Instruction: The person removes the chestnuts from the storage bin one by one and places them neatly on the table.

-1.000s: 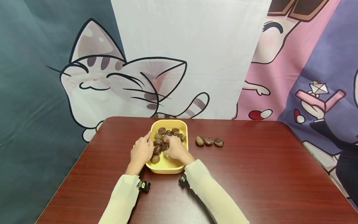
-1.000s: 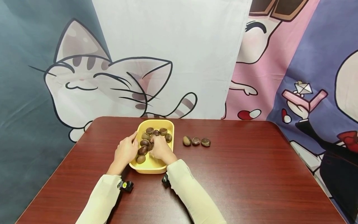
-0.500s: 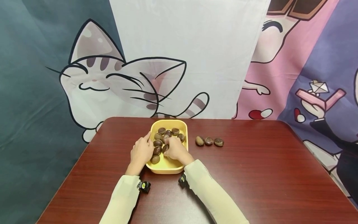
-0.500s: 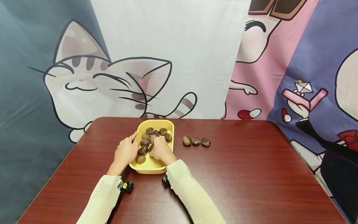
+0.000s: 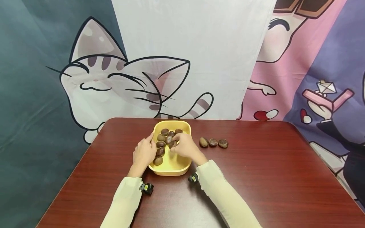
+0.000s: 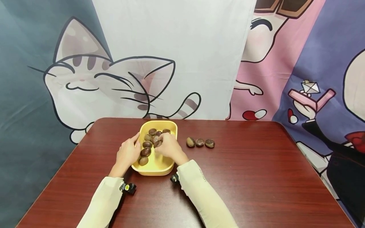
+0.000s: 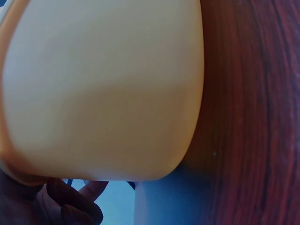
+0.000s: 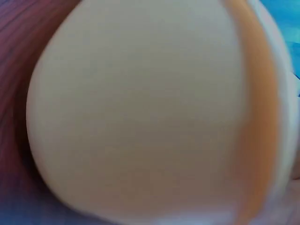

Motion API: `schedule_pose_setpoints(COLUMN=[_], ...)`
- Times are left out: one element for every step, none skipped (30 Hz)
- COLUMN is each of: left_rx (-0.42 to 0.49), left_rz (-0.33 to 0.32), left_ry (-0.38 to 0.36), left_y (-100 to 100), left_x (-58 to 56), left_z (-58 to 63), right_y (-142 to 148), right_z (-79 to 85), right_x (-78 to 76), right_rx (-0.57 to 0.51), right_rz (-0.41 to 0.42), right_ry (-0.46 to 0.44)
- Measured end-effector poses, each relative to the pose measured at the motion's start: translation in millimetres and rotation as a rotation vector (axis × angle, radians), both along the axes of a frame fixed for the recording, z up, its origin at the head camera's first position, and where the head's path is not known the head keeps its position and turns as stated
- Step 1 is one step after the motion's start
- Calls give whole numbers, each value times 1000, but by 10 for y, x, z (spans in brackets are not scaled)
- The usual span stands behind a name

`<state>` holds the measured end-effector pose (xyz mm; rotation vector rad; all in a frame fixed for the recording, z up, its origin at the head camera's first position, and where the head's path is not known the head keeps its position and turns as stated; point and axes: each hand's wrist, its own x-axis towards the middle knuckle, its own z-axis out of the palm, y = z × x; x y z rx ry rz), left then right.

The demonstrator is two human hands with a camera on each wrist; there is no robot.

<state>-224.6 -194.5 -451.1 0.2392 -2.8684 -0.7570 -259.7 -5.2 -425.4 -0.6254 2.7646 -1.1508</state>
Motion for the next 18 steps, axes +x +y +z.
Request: schedule_pose_setpoints(left_rx=[1,2,3,3,3,3,4,4,5,5,6,8,9,9,9,11,12,12], left_rz=[0,0,-1,-1,-2,-2,-2,-2,-1,-1,-2,-2,-3,-4,-5,-5,-5,-5], left_ry=[0,0,-1,-1,-1,-1,-1,-1,-2,-2,-3,-5,-6,-7,-8,-8,-9,-10], left_y=[-1,-4,-7,-7,-7,-8,-8,-9,-9,-9,-9,-8,-7,-6,-4,-2,0,2], left_x=[-1,-1,-1,-3,-3,-2,-1,1,3,4,7,9,10,10,9,8,8,6], left_z=[2,2,1,1,0,-1,-1,-3,-2,-1,0,2,5,7,11,15,17,19], right_y=[35,70,105,142,179,213,246,278,309,339,369,399,430,463,497,534,573,615], right_z=[19,35,51,64,78,89,101,112,121,130,139,144,148,149,148,146,145,141], right_x=[1,1,2,3,4,4,5,6,7,8,8,5,0,-7,-16,-28,-38,-50], right_rx=[-10,-16,-22,-30,-41,-53,-66,-74,-80,-87,-92,-95,-101,-105,-111,-117,-122,-126], right_rz=[-5,-12,-18,-24,-26,-31,-33,-38,-43,-50,-58,-67,-73,-80,-84,-86,-90,-93], right_ry=[1,6,8,11,14,14,13,11,10,8,2,0,-4,-6,-9,-11,-14,-14])
